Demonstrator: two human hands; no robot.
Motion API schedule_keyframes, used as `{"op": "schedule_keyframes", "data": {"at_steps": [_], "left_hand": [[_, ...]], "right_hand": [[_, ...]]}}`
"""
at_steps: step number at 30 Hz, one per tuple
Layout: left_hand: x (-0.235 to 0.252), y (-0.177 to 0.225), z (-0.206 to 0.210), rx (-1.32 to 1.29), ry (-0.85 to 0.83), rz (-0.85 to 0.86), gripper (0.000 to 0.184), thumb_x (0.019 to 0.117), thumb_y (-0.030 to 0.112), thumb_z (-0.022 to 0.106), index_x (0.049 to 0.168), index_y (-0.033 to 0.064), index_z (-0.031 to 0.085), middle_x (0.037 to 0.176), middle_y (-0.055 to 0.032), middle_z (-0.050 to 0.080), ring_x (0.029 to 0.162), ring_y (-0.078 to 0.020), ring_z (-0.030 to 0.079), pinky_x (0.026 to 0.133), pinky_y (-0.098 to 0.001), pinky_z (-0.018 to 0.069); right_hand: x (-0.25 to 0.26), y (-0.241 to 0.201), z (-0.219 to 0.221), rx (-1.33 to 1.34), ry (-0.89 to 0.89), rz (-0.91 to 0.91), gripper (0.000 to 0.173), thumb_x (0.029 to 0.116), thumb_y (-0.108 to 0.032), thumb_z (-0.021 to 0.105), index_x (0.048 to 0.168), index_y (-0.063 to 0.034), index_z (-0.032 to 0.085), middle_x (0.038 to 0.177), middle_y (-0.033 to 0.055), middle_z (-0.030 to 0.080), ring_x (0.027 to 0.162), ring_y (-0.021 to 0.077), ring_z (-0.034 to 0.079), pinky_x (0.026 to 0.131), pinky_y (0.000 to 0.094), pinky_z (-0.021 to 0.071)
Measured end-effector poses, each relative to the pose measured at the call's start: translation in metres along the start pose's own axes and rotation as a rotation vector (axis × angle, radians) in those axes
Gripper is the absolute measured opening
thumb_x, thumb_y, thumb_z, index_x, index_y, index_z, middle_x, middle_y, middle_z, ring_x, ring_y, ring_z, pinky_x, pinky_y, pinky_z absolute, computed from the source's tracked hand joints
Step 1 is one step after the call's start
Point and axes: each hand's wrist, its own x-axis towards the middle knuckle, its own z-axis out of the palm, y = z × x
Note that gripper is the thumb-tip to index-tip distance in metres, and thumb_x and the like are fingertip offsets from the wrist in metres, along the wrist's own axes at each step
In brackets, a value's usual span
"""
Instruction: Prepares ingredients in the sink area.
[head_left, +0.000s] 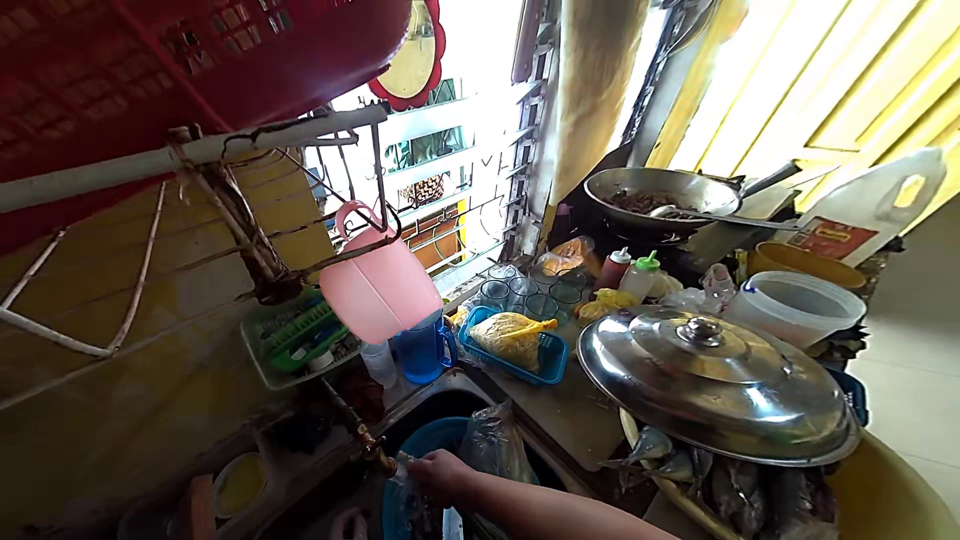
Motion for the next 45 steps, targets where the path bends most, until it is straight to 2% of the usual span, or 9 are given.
{"op": "schedule_keyframes", "data": {"at_steps": [5,7,10,18,26,32,35,39,45], "left_hand": [[-0.023,0.075,-0.012,-0.109,-0.359,0.030,0.038,0.1026,0.032,0.062,0.116,-0.0010,0.075,0.130,-0.0218,0.068,0.126,-0.0348,0.063,0.110,-0.0536,0.0461],[-0.023,0.094,0.001,-0.259,-0.396,-0.119,0.040,0.1060,0.032,0.057,0.126,-0.0016,0.067,0.111,-0.0160,0.073,0.101,-0.0257,0.071,0.089,-0.0459,0.0576],[-0.016,0.102,0.024,-0.353,-0.366,-0.145,0.032,0.1072,0.025,0.056,0.102,-0.0047,0.066,0.077,-0.0109,0.065,0.066,-0.0184,0.064,0.065,-0.0377,0.0568],[-0.001,0.107,0.037,0.235,-0.256,0.128,0.039,0.1092,0.025,0.049,0.114,-0.0061,0.071,0.109,-0.0248,0.072,0.107,-0.0379,0.069,0.101,-0.0535,0.0506],[0.004,0.104,0.063,0.229,-0.157,-0.023,0.037,0.1078,0.027,0.053,0.120,-0.0039,0.069,0.115,-0.0242,0.071,0.112,-0.0367,0.068,0.102,-0.0527,0.0506],[0.017,0.094,0.051,0.268,-0.625,0.033,0.041,0.1049,0.022,0.057,0.142,0.0066,0.060,0.142,-0.0204,0.060,0.134,-0.0341,0.056,0.116,-0.0513,0.0402],[0.011,0.109,0.043,-0.231,-0.476,-0.188,0.040,0.1107,0.028,0.046,0.113,-0.0048,0.069,0.105,-0.0182,0.072,0.097,-0.0264,0.067,0.087,-0.0449,0.0522],[0.001,0.117,0.030,-0.868,-0.602,-0.503,0.058,0.1125,0.046,0.027,0.123,0.0010,0.063,0.088,-0.0133,0.072,0.069,-0.0211,0.069,0.062,-0.0352,0.0578],[-0.006,0.107,0.036,-1.053,-0.426,-0.450,0.014,0.1063,0.011,0.053,0.107,-0.0023,0.060,0.075,-0.0078,0.064,0.057,-0.0111,0.059,0.054,-0.0250,0.0545]], "right_hand": [[-0.017,-0.001,0.001,0.239,-0.032,-0.014,0.019,0.1057,-0.015,0.038,0.110,-0.0048,0.053,0.077,0.0029,0.059,0.059,0.0113,0.057,0.056,0.0273,0.0501],[-0.020,0.003,0.003,0.237,-0.095,-0.052,0.016,0.1049,-0.014,0.042,0.110,-0.0036,0.054,0.080,0.0047,0.064,0.063,0.0133,0.062,0.059,0.0294,0.0538],[-0.025,0.010,0.006,0.216,-0.126,-0.056,0.017,0.1070,-0.016,0.044,0.113,-0.0025,0.054,0.079,0.0053,0.065,0.065,0.0149,0.066,0.063,0.0318,0.0573],[-0.047,0.017,-0.014,0.007,-0.014,-0.011,0.028,0.1091,-0.032,0.048,0.113,-0.0052,0.057,0.077,-0.0004,0.051,0.058,0.0090,0.048,0.056,0.0269,0.0434],[-0.069,0.026,-0.021,0.124,-0.013,-0.059,0.023,0.1078,-0.029,0.052,0.111,-0.0071,0.057,0.069,-0.0025,0.049,0.051,0.0071,0.043,0.049,0.0239,0.0386],[-0.083,0.028,-0.035,0.300,-0.043,-0.105,0.031,0.1110,-0.028,0.041,0.109,-0.0050,0.062,0.070,-0.0011,0.056,0.050,0.0067,0.048,0.048,0.0217,0.0416],[-0.072,0.028,-0.036,0.329,-0.058,-0.098,0.039,0.1119,-0.029,0.032,0.107,-0.0056,0.063,0.073,0.0008,0.061,0.052,0.0076,0.052,0.048,0.0221,0.0437],[-0.055,0.025,-0.026,0.358,-0.099,-0.086,0.033,0.1128,-0.033,0.035,0.111,-0.0079,0.058,0.073,0.0001,0.057,0.052,0.0079,0.052,0.049,0.0219,0.0447],[-0.056,0.018,-0.008,0.162,-0.003,-0.100,0.047,0.1020,-0.044,0.062,0.126,-0.0057,0.048,0.087,0.0078,0.063,0.060,0.0155,0.061,0.058,0.0313,0.0552]]}}
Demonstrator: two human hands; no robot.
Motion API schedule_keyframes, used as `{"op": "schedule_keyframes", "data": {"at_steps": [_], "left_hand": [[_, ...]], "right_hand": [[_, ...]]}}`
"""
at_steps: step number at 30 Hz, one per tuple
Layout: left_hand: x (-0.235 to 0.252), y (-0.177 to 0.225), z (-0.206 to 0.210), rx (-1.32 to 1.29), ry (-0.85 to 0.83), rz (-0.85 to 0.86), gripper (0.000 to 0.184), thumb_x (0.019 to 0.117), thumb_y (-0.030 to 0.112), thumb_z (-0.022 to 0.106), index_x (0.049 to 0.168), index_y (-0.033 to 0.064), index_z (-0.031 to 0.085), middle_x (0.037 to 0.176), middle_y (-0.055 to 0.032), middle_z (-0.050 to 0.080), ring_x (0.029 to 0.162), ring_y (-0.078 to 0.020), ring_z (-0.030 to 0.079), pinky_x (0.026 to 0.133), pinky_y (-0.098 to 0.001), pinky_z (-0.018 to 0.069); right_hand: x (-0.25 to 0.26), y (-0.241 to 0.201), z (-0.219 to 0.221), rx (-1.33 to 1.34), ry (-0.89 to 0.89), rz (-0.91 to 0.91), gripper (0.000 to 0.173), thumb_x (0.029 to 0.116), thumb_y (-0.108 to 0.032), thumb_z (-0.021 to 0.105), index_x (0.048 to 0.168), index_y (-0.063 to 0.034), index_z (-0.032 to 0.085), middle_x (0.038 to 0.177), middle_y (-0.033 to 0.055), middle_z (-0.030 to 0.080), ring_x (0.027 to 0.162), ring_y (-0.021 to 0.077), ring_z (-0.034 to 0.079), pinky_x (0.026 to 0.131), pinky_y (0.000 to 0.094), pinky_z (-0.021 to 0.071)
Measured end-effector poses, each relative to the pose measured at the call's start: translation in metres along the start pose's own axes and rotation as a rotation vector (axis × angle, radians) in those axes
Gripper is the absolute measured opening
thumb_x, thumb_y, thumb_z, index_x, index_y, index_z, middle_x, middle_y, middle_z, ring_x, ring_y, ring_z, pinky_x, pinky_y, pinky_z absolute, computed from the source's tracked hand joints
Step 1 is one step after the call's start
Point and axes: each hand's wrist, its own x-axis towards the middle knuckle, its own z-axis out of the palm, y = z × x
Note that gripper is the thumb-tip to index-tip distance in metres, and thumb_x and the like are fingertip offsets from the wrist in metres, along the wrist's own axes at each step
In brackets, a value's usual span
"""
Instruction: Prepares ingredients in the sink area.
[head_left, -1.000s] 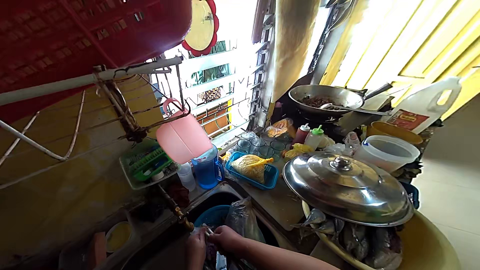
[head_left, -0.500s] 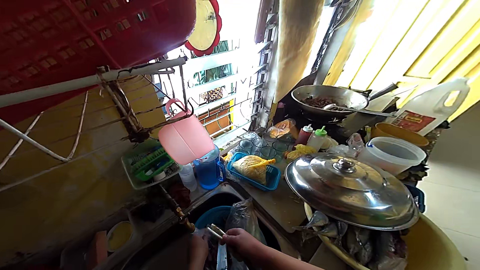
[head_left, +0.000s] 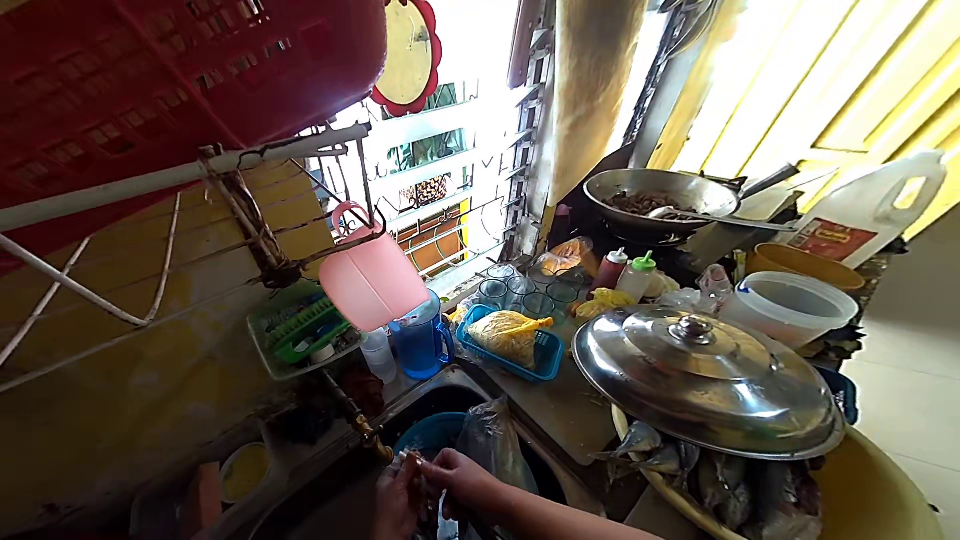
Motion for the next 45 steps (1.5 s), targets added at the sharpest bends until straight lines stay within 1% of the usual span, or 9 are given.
{"op": "schedule_keyframes", "data": {"at_steps": [3,6,11,18,23,29,32,37,45], "left_hand": [[0.000,-0.001,0.008,0.048,0.123,0.045,0.016,0.1028,0.012,0.061,0.093,0.0003,0.057,0.063,-0.0031,0.054,0.047,-0.0087,0.052,0.046,-0.0229,0.0493],[0.000,-0.003,0.012,0.054,0.137,0.070,0.014,0.1037,0.011,0.060,0.097,-0.0006,0.056,0.062,-0.0036,0.055,0.048,-0.0095,0.052,0.047,-0.0239,0.0498],[0.003,-0.012,0.004,0.070,0.014,0.215,0.004,0.0991,-0.002,0.057,0.100,-0.0040,0.061,0.067,-0.0062,0.063,0.052,-0.0108,0.058,0.052,-0.0258,0.0540],[0.011,-0.015,-0.012,0.278,-0.045,0.362,0.009,0.0968,-0.003,0.059,0.102,-0.0074,0.065,0.077,-0.0110,0.071,0.064,-0.0155,0.069,0.063,-0.0307,0.0607],[0.010,-0.006,-0.026,0.877,-0.094,0.246,0.042,0.0957,0.003,0.065,0.137,-0.0031,0.060,0.145,-0.0237,0.056,0.134,-0.0309,0.055,0.114,-0.0439,0.0433],[-0.009,-0.004,0.007,0.410,-0.056,0.118,0.032,0.1071,0.015,0.049,0.131,-0.0061,0.057,0.107,-0.0179,0.069,0.088,-0.0229,0.069,0.077,-0.0395,0.0591],[-0.001,-0.018,0.018,0.490,0.022,0.209,0.027,0.1089,0.018,0.048,0.118,-0.0061,0.057,0.079,-0.0097,0.060,0.062,-0.0143,0.057,0.059,-0.0314,0.0513],[0.021,-0.015,0.036,0.583,0.319,0.133,0.039,0.1105,0.026,0.048,0.116,-0.0083,0.066,0.104,-0.0248,0.067,0.093,-0.0308,0.063,0.087,-0.0492,0.0504],[0.056,-0.021,0.002,0.356,0.312,0.039,0.039,0.1124,0.027,0.043,0.124,-0.0076,0.057,0.099,-0.0212,0.065,0.080,-0.0268,0.064,0.072,-0.0433,0.0559]], "right_hand": [[-0.003,0.001,0.003,-0.344,0.058,-0.088,0.054,0.0942,-0.031,0.074,0.133,-0.0012,0.049,0.105,0.0173,0.064,0.077,0.0260,0.068,0.075,0.0438,0.0596],[-0.001,0.003,0.003,-0.444,0.074,-0.068,0.029,0.1049,-0.025,0.055,0.122,-0.0010,0.058,0.097,0.0152,0.068,0.077,0.0249,0.070,0.076,0.0436,0.0592],[0.001,0.003,-0.010,0.176,-0.101,0.053,0.020,0.1089,-0.022,0.049,0.111,-0.0046,0.057,0.072,0.0014,0.060,0.054,0.0104,0.059,0.052,0.0253,0.0525],[-0.005,-0.001,-0.023,0.499,-0.307,0.186,0.023,0.1095,-0.022,0.043,0.107,-0.0071,0.060,0.078,0.0017,0.061,0.053,0.0069,0.056,0.048,0.0201,0.0495],[-0.005,0.002,-0.021,0.530,-0.277,0.162,0.029,0.1104,-0.026,0.038,0.109,-0.0061,0.059,0.074,0.0029,0.061,0.053,0.0091,0.057,0.049,0.0223,0.0501],[0.004,0.001,-0.006,0.295,0.063,0.111,0.026,0.1083,-0.019,0.041,0.109,-0.0044,0.062,0.080,0.0049,0.069,0.055,0.0111,0.059,0.051,0.0252,0.0491],[0.005,-0.001,0.008,0.205,0.094,0.088,0.016,0.1065,-0.015,0.045,0.105,-0.0048,0.058,0.075,0.0022,0.063,0.054,0.0090,0.056,0.051,0.0246,0.0473],[0.012,-0.007,0.015,0.098,0.094,0.104,0.014,0.1075,-0.017,0.046,0.108,-0.0061,0.054,0.070,-0.0003,0.050,0.050,0.0082,0.043,0.047,0.0248,0.0382],[0.005,0.000,0.007,-0.165,0.154,0.119,0.026,0.1006,-0.019,0.061,0.119,-0.0019,0.056,0.087,0.0085,0.068,0.065,0.0169,0.067,0.063,0.0343,0.0574]]}}
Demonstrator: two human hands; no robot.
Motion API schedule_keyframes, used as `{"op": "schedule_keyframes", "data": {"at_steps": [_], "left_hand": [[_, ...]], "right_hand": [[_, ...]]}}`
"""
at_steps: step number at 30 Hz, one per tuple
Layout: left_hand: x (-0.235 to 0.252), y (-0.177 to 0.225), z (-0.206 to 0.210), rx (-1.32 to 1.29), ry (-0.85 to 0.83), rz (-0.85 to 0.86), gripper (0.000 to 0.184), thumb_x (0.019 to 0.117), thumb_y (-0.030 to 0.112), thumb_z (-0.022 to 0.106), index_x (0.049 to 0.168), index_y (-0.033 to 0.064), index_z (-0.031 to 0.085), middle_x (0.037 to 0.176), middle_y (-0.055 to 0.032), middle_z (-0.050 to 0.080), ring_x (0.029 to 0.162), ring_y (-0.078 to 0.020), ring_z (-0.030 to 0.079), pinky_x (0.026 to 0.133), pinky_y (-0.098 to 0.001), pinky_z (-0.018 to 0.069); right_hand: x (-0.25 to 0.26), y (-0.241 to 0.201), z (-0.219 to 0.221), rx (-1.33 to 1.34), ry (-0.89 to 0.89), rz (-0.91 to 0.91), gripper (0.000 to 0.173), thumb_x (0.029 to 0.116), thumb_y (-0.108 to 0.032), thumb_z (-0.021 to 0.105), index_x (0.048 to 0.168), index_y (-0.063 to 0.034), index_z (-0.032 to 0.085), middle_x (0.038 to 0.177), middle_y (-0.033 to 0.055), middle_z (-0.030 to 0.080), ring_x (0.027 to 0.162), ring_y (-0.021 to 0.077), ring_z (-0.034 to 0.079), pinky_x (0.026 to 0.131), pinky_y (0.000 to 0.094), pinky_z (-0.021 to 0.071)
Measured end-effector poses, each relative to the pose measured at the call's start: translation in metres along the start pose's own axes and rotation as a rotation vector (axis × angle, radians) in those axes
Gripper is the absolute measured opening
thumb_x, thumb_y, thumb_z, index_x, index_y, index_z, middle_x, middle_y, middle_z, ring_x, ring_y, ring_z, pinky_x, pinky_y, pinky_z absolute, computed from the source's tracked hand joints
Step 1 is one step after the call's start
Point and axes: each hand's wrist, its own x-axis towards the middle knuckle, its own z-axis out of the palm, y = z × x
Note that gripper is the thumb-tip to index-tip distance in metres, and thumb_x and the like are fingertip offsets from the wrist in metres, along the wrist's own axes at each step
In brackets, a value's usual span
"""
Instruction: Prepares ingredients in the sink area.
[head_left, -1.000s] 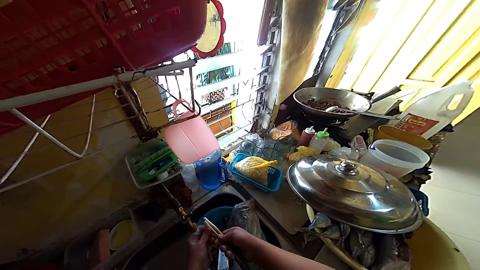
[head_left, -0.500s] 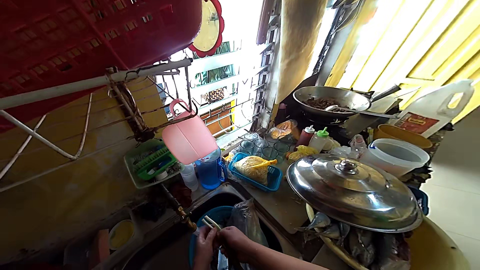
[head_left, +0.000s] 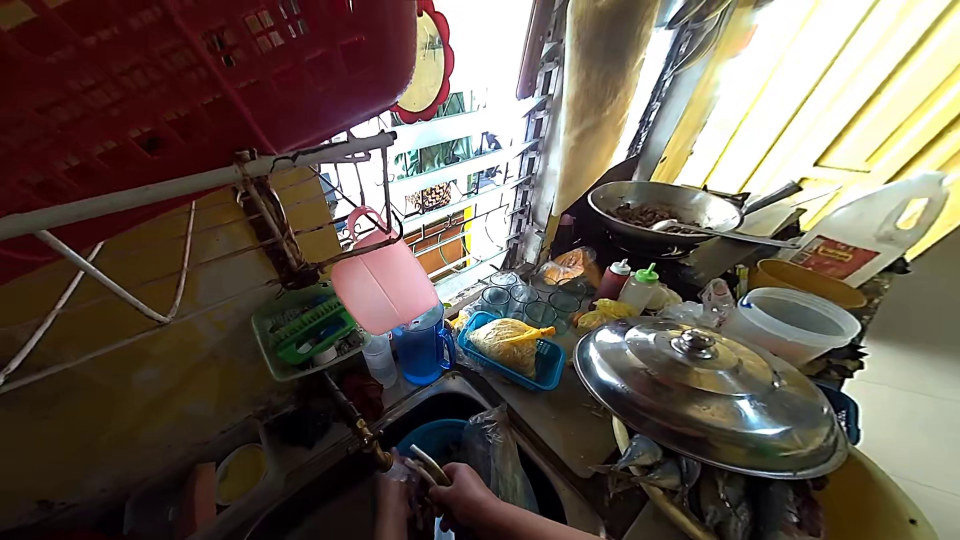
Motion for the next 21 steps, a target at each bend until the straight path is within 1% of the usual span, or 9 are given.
{"op": "schedule_keyframes", "data": {"at_steps": [2,5,7,8,10,12,16,19,21], "left_hand": [[-0.015,0.007,-0.010,0.103,-0.121,-0.002,0.035,0.1097,0.025,0.049,0.118,-0.0040,0.066,0.108,-0.0199,0.070,0.097,-0.0296,0.065,0.082,-0.0489,0.0520],[-0.049,0.014,-0.012,0.139,-0.293,0.027,0.031,0.1038,0.018,0.056,0.126,-0.0013,0.064,0.116,-0.0187,0.068,0.105,-0.0285,0.063,0.087,-0.0495,0.0520],[-0.057,0.007,-0.005,0.112,-0.289,0.108,0.024,0.1041,0.014,0.057,0.118,-0.0040,0.063,0.093,-0.0130,0.068,0.079,-0.0186,0.065,0.069,-0.0356,0.0551],[-0.057,0.005,-0.003,0.104,-0.254,0.138,0.021,0.1061,0.013,0.053,0.112,-0.0051,0.062,0.085,-0.0108,0.065,0.071,-0.0157,0.062,0.065,-0.0328,0.0542],[-0.053,0.007,0.000,0.142,-0.144,0.145,0.029,0.1101,0.016,0.046,0.106,-0.0059,0.064,0.082,-0.0106,0.062,0.071,-0.0162,0.059,0.068,-0.0342,0.0520],[-0.042,0.008,0.007,0.117,-0.041,0.077,0.033,0.1105,0.021,0.047,0.098,-0.0046,0.064,0.079,-0.0119,0.061,0.069,-0.0192,0.059,0.068,-0.0378,0.0510],[-0.030,0.007,0.022,-0.051,-0.016,-0.004,0.036,0.1110,0.025,0.045,0.089,-0.0012,0.058,0.064,-0.0066,0.055,0.053,-0.0146,0.055,0.054,-0.0309,0.0504],[-0.025,0.006,0.030,-0.083,0.008,-0.066,0.037,0.1117,0.028,0.044,0.098,-0.0031,0.059,0.068,-0.0077,0.055,0.053,-0.0148,0.053,0.053,-0.0309,0.0491],[-0.014,0.003,0.020,-0.104,0.059,-0.089,0.034,0.1119,0.028,0.043,0.107,-0.0034,0.056,0.068,-0.0089,0.051,0.048,-0.0147,0.046,0.046,-0.0303,0.0430]], "right_hand": [[0.007,0.004,-0.007,-0.022,0.063,-0.026,0.027,0.0968,-0.018,0.067,0.117,-0.0010,0.058,0.094,0.0126,0.072,0.073,0.0228,0.073,0.071,0.0404,0.0620],[0.020,0.006,-0.008,-0.113,0.125,-0.036,0.028,0.0934,-0.017,0.070,0.115,-0.0023,0.061,0.101,0.0142,0.071,0.080,0.0259,0.073,0.078,0.0454,0.0610],[0.022,0.005,-0.003,-0.176,0.121,-0.070,0.026,0.0926,-0.016,0.069,0.114,-0.0028,0.063,0.102,0.0155,0.070,0.083,0.0269,0.072,0.080,0.0473,0.0598],[0.021,0.005,0.001,-0.195,0.108,-0.092,0.025,0.0928,-0.017,0.069,0.113,-0.0029,0.063,0.101,0.0157,0.069,0.084,0.0269,0.071,0.080,0.0473,0.0588],[0.016,0.001,0.008,-0.227,0.085,-0.133,0.026,0.0937,-0.017,0.069,0.114,-0.0027,0.062,0.101,0.0160,0.067,0.084,0.0270,0.068,0.080,0.0471,0.0567],[0.008,-0.006,0.008,-0.278,0.076,-0.147,0.026,0.0960,-0.019,0.067,0.116,-0.0022,0.062,0.103,0.0173,0.066,0.087,0.0287,0.067,0.082,0.0485,0.0545],[-0.002,-0.011,0.000,-0.353,0.094,-0.145,0.025,0.0974,-0.021,0.065,0.113,-0.0017,0.062,0.102,0.0179,0.065,0.091,0.0304,0.065,0.083,0.0500,0.0523],[-0.008,-0.008,-0.006,-0.380,0.127,-0.158,0.026,0.0979,-0.022,0.065,0.113,-0.0009,0.064,0.102,0.0180,0.066,0.095,0.0301,0.065,0.088,0.0496,0.0511],[-0.018,-0.008,-0.007,-0.404,0.123,-0.189,0.025,0.0982,-0.022,0.066,0.111,-0.0001,0.064,0.101,0.0179,0.066,0.095,0.0299,0.064,0.087,0.0491,0.0503]]}}
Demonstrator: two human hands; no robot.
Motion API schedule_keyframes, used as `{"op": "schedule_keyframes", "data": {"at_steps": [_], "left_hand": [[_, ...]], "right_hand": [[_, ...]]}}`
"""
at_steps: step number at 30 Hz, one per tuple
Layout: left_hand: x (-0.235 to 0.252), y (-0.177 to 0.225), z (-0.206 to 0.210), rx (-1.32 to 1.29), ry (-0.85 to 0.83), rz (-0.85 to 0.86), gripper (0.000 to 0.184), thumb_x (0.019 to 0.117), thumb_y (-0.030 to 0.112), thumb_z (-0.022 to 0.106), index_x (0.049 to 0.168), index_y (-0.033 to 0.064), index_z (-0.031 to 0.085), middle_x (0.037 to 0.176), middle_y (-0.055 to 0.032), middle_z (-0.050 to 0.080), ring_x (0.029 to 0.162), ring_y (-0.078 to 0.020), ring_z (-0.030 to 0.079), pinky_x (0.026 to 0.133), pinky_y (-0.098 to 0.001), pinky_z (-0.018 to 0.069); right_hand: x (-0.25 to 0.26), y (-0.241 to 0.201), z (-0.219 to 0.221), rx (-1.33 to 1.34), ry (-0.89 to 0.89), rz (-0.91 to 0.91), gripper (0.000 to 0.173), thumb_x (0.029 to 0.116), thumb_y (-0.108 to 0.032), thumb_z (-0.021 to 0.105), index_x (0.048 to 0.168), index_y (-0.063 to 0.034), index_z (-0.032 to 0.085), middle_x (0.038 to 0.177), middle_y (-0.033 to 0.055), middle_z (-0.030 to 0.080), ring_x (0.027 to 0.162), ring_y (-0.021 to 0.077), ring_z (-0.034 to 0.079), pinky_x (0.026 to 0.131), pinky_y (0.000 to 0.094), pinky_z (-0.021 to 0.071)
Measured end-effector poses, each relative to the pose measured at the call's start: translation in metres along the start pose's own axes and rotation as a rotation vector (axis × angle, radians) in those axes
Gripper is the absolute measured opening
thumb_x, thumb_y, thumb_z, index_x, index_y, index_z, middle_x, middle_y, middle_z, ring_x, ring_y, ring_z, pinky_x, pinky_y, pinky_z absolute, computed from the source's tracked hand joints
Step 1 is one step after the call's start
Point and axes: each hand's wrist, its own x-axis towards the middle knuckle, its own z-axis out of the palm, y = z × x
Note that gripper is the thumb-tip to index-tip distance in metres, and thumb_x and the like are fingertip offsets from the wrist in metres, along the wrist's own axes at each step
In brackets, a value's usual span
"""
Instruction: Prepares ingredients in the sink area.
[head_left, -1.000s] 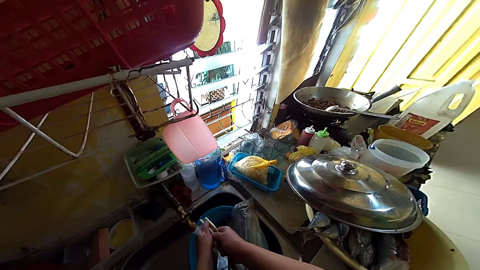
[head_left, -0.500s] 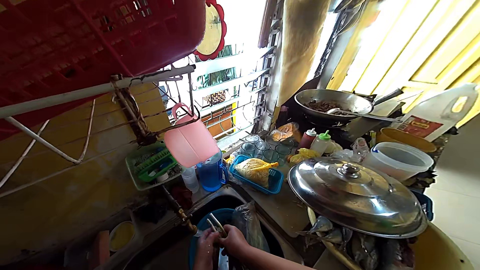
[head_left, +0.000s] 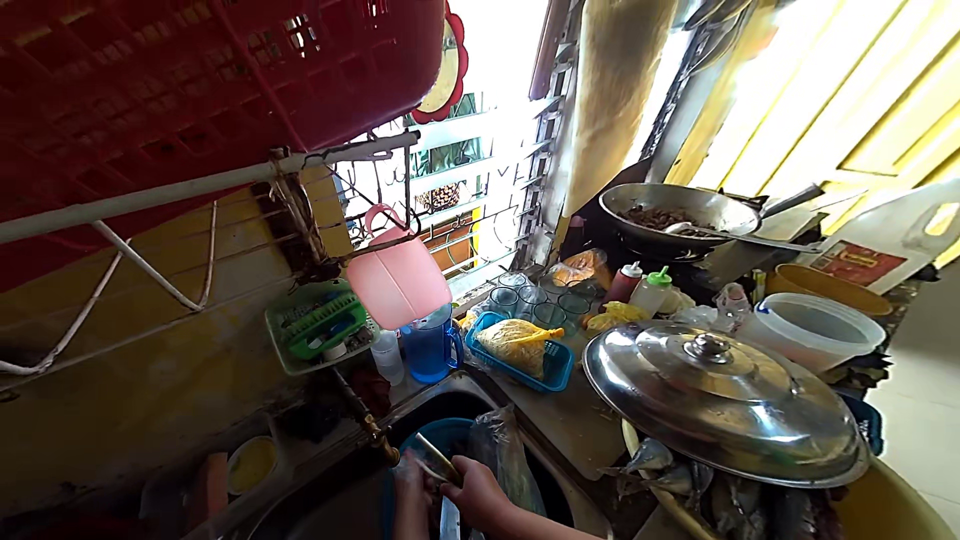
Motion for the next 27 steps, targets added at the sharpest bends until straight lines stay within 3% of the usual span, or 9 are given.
{"op": "schedule_keyframes", "data": {"at_steps": [3,7,10,13,18,20,23,25,27], "left_hand": [[0.003,0.011,-0.019,-0.001,-0.080,-0.050,0.034,0.1121,0.033,0.042,0.103,0.0022,0.052,0.067,-0.0055,0.049,0.046,-0.0133,0.047,0.042,-0.0271,0.0442],[-0.031,0.030,-0.036,0.164,-0.355,-0.075,0.039,0.1073,0.029,0.055,0.132,-0.0011,0.056,0.105,-0.0188,0.070,0.088,-0.0274,0.070,0.074,-0.0424,0.0574],[-0.038,0.025,-0.037,0.163,-0.352,-0.046,0.030,0.1027,0.018,0.064,0.122,-0.0046,0.059,0.097,-0.0173,0.072,0.083,-0.0233,0.071,0.071,-0.0374,0.0583],[-0.030,0.017,-0.037,0.131,-0.332,0.030,0.019,0.1044,0.009,0.058,0.113,-0.0073,0.061,0.086,-0.0163,0.070,0.071,-0.0215,0.069,0.064,-0.0360,0.0591],[-0.030,0.019,-0.032,0.340,-0.287,0.146,0.021,0.1058,0.014,0.057,0.105,-0.0043,0.067,0.075,-0.0114,0.068,0.060,-0.0172,0.065,0.056,-0.0317,0.0551],[-0.027,0.019,-0.030,0.535,-0.279,0.246,0.021,0.1056,0.014,0.055,0.104,-0.0026,0.068,0.076,-0.0103,0.067,0.062,-0.0177,0.065,0.062,-0.0348,0.0573],[-0.020,0.017,-0.026,0.813,-0.242,0.428,0.029,0.1060,0.023,0.054,0.098,0.0001,0.071,0.083,-0.0130,0.069,0.077,-0.0248,0.067,0.077,-0.0457,0.0556],[-0.028,0.023,-0.022,0.974,-0.209,0.470,0.037,0.1083,0.028,0.049,0.109,-0.0020,0.071,0.102,-0.0209,0.070,0.101,-0.0347,0.068,0.095,-0.0554,0.0507],[-0.037,0.026,-0.016,1.119,-0.127,0.491,0.041,0.1100,0.031,0.044,0.117,-0.0010,0.069,0.113,-0.0224,0.071,0.111,-0.0371,0.068,0.098,-0.0573,0.0506]], "right_hand": [[-0.007,0.008,-0.004,-0.019,0.013,-0.013,0.024,0.0976,-0.022,0.066,0.110,-0.0015,0.064,0.099,0.0169,0.066,0.093,0.0298,0.065,0.086,0.0493,0.0515],[0.005,0.021,-0.006,0.014,0.016,0.039,0.024,0.0965,-0.019,0.067,0.114,-0.0029,0.063,0.102,0.0166,0.069,0.090,0.0293,0.070,0.085,0.0492,0.0565],[0.005,0.018,-0.001,-0.024,-0.017,0.013,0.023,0.0958,-0.016,0.067,0.114,-0.0023,0.063,0.103,0.0173,0.068,0.093,0.0295,0.068,0.086,0.0496,0.0546],[0.005,0.016,0.005,-0.003,-0.023,-0.031,0.032,0.0969,-0.026,0.070,0.115,-0.0006,0.064,0.104,0.0188,0.067,0.095,0.0307,0.066,0.089,0.0498,0.0528],[0.012,0.020,0.004,0.071,-0.024,0.000,0.026,0.0995,-0.024,0.065,0.112,-0.0006,0.065,0.102,0.0163,0.067,0.094,0.0273,0.064,0.088,0.0471,0.0507],[0.012,0.021,0.003,0.090,-0.018,0.006,0.024,0.0957,-0.022,0.069,0.108,-0.0012,0.065,0.098,0.0149,0.065,0.090,0.0259,0.063,0.085,0.0466,0.0505],[0.013,0.023,0.003,0.159,0.002,0.057,0.024,0.0926,-0.020,0.073,0.106,-0.0015,0.065,0.097,0.0132,0.065,0.086,0.0238,0.063,0.080,0.0449,0.0519],[0.014,0.023,0.002,0.223,0.028,0.088,0.023,0.0912,-0.019,0.074,0.103,-0.0018,0.064,0.094,0.0115,0.064,0.081,0.0216,0.061,0.075,0.0422,0.0514],[0.015,0.020,0.000,0.252,0.043,0.116,0.022,0.0906,-0.018,0.075,0.103,-0.0023,0.065,0.093,0.0109,0.063,0.079,0.0208,0.060,0.074,0.0412,0.0511]]}}
